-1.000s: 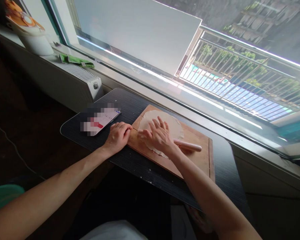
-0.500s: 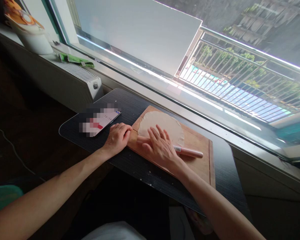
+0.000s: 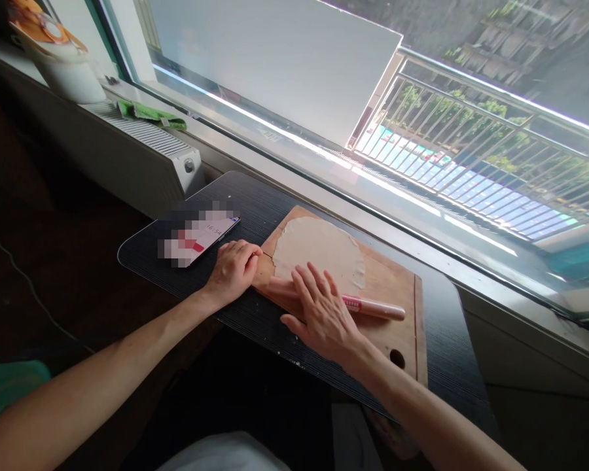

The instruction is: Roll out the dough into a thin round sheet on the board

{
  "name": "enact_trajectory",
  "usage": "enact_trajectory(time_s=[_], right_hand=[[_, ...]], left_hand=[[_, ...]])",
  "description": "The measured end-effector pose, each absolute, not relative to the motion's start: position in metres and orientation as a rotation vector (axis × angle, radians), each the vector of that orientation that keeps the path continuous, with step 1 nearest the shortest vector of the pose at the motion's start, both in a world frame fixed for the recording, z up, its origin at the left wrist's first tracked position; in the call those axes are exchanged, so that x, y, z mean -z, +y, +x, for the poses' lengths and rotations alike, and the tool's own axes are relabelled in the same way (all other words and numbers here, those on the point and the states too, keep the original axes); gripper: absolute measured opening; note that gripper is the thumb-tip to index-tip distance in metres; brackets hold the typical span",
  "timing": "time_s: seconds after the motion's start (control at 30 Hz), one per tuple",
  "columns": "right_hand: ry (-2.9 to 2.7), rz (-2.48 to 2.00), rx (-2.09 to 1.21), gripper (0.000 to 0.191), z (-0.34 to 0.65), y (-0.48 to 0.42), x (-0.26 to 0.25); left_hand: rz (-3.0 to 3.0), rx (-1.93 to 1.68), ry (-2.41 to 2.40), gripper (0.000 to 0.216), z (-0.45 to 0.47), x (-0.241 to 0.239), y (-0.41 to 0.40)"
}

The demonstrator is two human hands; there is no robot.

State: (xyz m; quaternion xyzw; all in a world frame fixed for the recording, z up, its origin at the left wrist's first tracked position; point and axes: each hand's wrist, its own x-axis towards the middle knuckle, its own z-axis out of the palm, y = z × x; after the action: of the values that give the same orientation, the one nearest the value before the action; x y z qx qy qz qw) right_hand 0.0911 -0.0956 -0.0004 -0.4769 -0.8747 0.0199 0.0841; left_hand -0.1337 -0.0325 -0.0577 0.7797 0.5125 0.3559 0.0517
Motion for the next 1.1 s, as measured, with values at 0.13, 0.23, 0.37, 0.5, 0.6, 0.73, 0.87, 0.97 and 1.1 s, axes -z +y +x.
enact_trajectory(time_s=[0.13,0.23,0.37,0.5,0.6,0.73,0.87,0.97,1.1], right_hand=[[-2.519,-1.613,-0.046,0.063,0.085,-0.073,0.0],[-2.489,-1.792,-0.171,0.049,0.083,-0.03,-0.009],[-2.553,-1.682,-0.257,0.038,0.097,-0.016,-0.025],[-2.629,-1.496,-0.267,0.023,0.113,-0.035,-0.033],[-2.689,-1.413,-0.319,0.016,0.116,-0.041,-0.031],[-2.668,-1.265,-0.285,0.028,0.118,-0.043,-0.028],[-2.666,-1.29,-0.091,0.042,0.125,-0.053,-0.028],[-2.678,-1.322,-0.158,0.046,0.128,-0.056,-0.031],[-2.511,-1.374,-0.264,0.035,0.116,-0.042,-0.031]], left_hand=[[2.376,-1.077,1.558,0.018,-0.134,0.056,-0.032],[2.371,-1.064,1.558,0.018,-0.135,0.056,-0.032],[2.363,-1.063,1.556,0.017,-0.135,0.057,-0.032],[2.362,-1.058,1.557,0.018,-0.134,0.057,-0.031],[2.363,-1.059,1.564,0.018,-0.135,0.058,-0.031],[2.37,-1.063,1.554,0.018,-0.135,0.059,-0.031],[2.371,-1.087,1.565,0.018,-0.134,0.06,-0.03],[2.372,-1.092,1.563,0.018,-0.134,0.061,-0.03],[2.368,-1.073,1.577,0.018,-0.134,0.06,-0.03]])
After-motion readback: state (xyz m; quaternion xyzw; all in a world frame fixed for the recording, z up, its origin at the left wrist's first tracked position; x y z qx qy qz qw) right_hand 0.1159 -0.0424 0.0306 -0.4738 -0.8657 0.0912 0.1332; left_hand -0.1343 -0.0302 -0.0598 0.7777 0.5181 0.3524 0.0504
